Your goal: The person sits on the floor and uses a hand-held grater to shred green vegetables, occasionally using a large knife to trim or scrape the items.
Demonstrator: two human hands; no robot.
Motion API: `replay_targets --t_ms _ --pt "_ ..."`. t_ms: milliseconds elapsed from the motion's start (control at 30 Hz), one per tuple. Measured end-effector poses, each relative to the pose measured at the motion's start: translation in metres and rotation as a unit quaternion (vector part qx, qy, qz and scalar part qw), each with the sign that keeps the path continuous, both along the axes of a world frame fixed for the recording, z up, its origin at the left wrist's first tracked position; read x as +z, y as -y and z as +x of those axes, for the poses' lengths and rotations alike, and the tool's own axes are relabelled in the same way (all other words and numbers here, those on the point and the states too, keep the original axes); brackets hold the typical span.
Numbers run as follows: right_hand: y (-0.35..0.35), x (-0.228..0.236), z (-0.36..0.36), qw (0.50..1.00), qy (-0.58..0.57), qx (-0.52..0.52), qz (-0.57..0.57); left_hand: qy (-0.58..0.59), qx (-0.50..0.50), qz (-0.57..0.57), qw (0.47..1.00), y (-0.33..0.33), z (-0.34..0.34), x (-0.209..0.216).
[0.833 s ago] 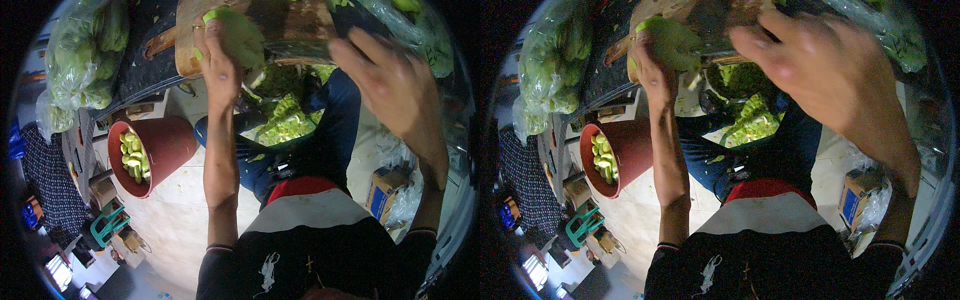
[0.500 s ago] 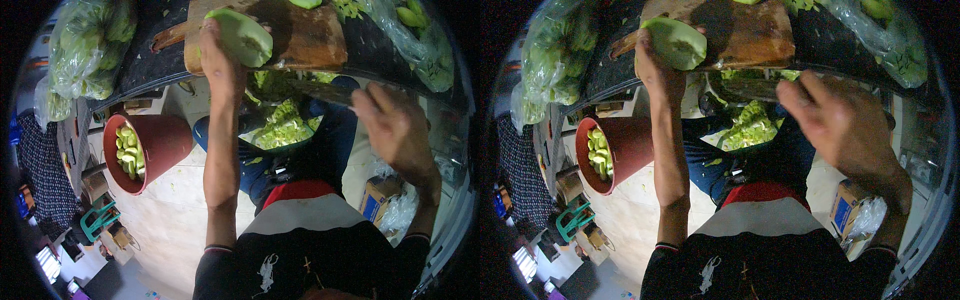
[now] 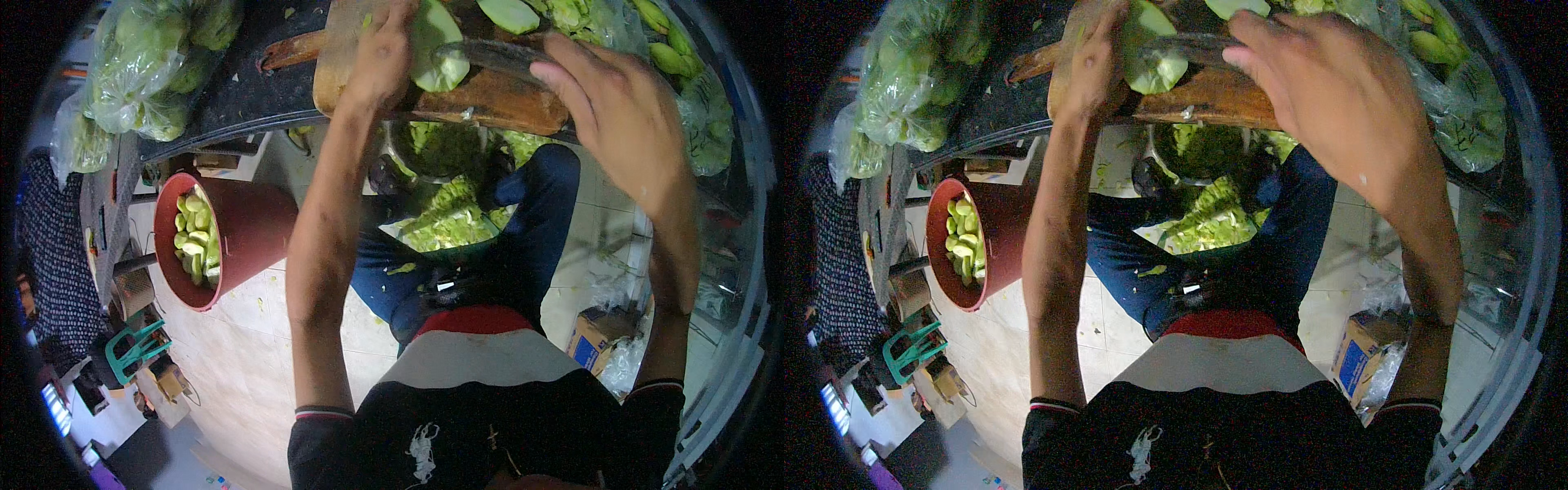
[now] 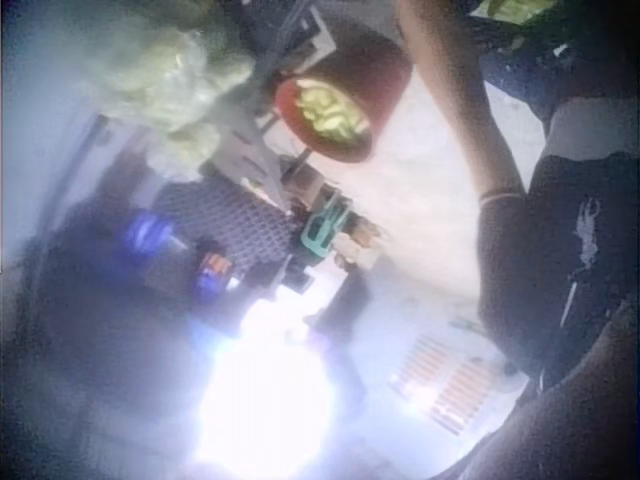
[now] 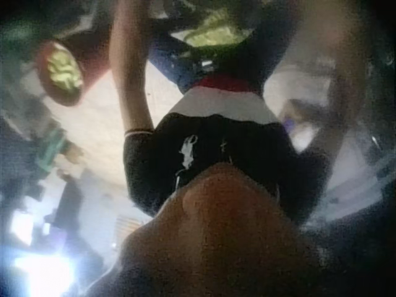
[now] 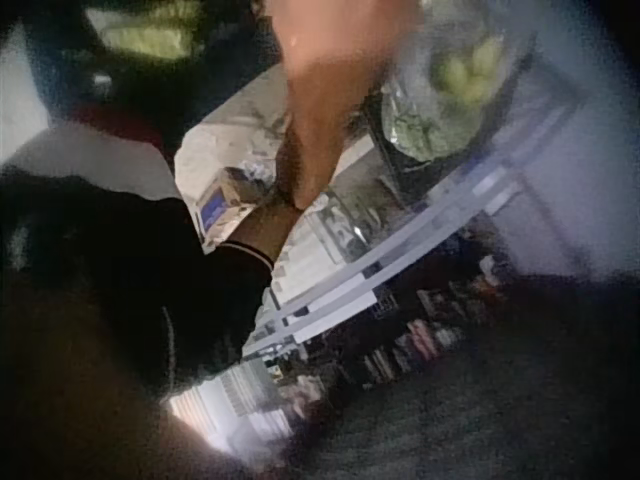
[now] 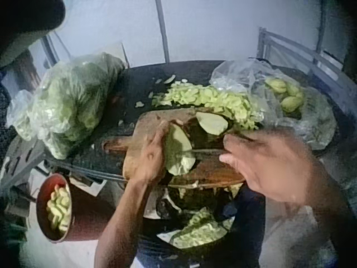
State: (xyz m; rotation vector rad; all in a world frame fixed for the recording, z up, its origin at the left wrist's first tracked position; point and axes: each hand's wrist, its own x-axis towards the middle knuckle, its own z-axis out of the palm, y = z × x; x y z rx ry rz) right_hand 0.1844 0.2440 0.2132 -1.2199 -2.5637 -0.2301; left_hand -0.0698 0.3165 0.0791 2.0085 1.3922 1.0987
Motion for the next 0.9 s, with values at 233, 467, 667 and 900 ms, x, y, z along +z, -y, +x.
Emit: replay_targets --t_ms 233,467,667,900 --pt "-0.022 0.001 -0.002 0.996 0.085 0.001 0.019 0.095 -0.073 -0.062 0.991 -0.04 0.001 -0.024" --pt "0.014 0.001 0.002 0.981 0.188 -0.035 -0.014 0.118 -0.024 -0.01 0.993 -0.05 0.015 -0.039" --pt "0.003 -0.004 -0.009 0.961 0.272 0.022 0.045 0.127 0.035 -0.102 0.986 -0.011 0.022 0.026" --pt "-0.016 -0.006 0.009 0.986 0.109 0.086 0.09 0.214 -0.098 -0.008 0.972 -0.045 0.012 -0.019"
